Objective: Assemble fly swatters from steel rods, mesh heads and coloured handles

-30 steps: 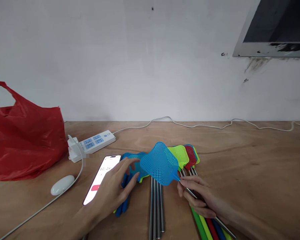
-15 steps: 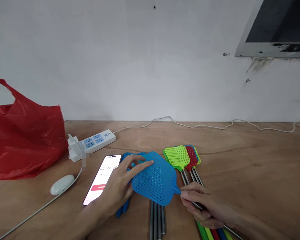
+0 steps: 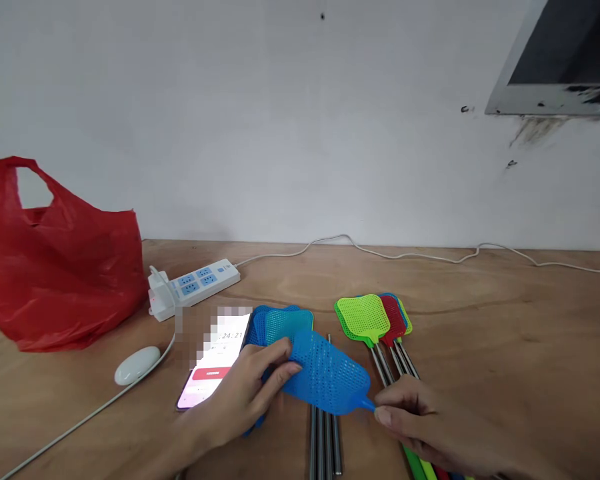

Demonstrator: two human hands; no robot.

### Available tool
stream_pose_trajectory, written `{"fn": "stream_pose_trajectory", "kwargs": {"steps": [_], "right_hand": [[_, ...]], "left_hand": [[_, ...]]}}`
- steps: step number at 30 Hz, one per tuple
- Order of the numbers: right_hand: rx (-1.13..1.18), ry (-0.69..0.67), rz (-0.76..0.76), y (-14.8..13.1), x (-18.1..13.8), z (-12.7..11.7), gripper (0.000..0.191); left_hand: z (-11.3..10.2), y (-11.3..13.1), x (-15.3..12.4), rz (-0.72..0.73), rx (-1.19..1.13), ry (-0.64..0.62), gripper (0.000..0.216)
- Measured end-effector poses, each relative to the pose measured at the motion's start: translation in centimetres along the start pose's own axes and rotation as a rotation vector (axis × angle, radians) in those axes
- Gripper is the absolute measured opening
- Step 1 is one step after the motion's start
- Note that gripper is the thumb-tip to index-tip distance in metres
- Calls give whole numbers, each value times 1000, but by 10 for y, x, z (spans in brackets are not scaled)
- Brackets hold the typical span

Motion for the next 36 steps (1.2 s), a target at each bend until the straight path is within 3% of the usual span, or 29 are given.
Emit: {"fn": "stream_pose_trajectory", "kwargs": {"steps": [5, 9, 12, 18, 22, 26, 29, 33, 36], "right_hand": [[-465, 218, -48, -14, -8, -19, 56], [-742, 440, -44, -19, -20, -40, 50], [-541, 469, -105, -14, -20, -50, 51], [62, 317, -206, -10, -11, -41, 42], [209, 152, -191, -8, -9, -24, 39], [242, -1, -157, 1, -5, -11, 51], [293, 37, -194, 2, -4, -15, 52], [380, 214, -291, -5, -8, -32, 46], [402, 268, -350, -10, -10, -36, 43]], "left_hand": [[5, -21, 3, -169, -296, 42, 38], [-23, -37, -1, -252, -356, 232, 40], [-38, -42, -3, -268, -355, 301, 41], [-2, -40, 3, -334, -341, 33, 44], [7, -28, 8, -242, -285, -19, 44], [7, -21, 8, -192, -270, -36, 43], [7, -29, 3, -277, -363, 4, 34], [-13, -33, -2, -264, -390, 217, 39], [-11, -32, 1, -223, -448, 174, 41]]}}
Point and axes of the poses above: each hand's wrist, its own x-axis towards the middle knuckle, its own z-axis out of the palm, y = z × x, the point moved 9 cm from there along x, towards the middle knuckle, and after that the axes turned 12 degrees about -y, right-handed, at the moved point
